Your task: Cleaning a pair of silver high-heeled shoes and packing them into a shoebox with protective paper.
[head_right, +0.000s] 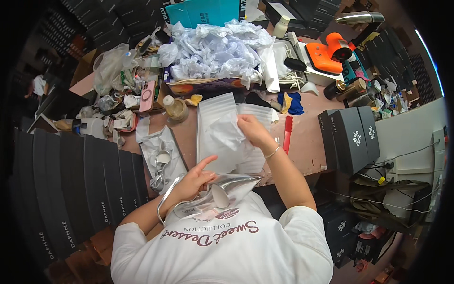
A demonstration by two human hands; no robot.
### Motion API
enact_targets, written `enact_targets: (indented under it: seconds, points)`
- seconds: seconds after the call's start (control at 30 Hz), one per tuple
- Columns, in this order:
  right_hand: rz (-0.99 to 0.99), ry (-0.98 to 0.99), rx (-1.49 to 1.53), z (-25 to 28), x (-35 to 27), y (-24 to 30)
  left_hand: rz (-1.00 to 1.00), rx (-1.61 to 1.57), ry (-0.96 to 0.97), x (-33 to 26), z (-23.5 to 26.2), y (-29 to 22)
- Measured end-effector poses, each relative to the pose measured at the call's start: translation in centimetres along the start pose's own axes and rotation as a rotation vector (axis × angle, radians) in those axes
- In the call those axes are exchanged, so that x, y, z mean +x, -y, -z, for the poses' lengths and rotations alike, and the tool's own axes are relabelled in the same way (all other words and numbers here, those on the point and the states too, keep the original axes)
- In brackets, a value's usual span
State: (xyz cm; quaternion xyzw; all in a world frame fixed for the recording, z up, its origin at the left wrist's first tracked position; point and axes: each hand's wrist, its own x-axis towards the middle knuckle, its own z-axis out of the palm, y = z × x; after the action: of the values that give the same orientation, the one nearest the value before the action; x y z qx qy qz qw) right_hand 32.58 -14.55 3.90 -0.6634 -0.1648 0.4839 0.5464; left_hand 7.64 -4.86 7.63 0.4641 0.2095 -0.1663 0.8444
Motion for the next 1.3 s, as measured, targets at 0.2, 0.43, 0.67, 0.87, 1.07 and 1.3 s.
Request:
enact_targets:
  seconds: [0.2, 0.43, 0.67, 0.87, 1.07, 1.3]
  points:
    - [0.046, 0.297, -0.341, -4.9, -3.4, 0.0, -0.502, 0.123, -0.367, 0.7, 0.6, 3.5]
    - [0.363, 0.397, -0.508, -4.7, -2.5, -1.8, -0.319, -0.214, -0.33, 0.1, 1.9, 4.1]
    - [0.207, 0.28, -0.466, -4.8, -1.9, -3.2, -0.399, -0.503, -0.137, -0.2, 1.4, 4.2]
    - [0.479, 0.178, -0.679, -8.0, -2.5, -0.3, -0.412, -0.277, -0.298, 0.5, 1.4, 2.7]
    - [0.4, 0.242, -0.722, -7.1, -3.8, -0.1, -0.328, -0.405, -0.368, 0.8, 2.1, 3.4]
    - [0.279, 0.176, -0.516, -6.1, -3.7, -1.4, -0.458, -0.558, -0.379, 0.5, 0.4, 1.6]
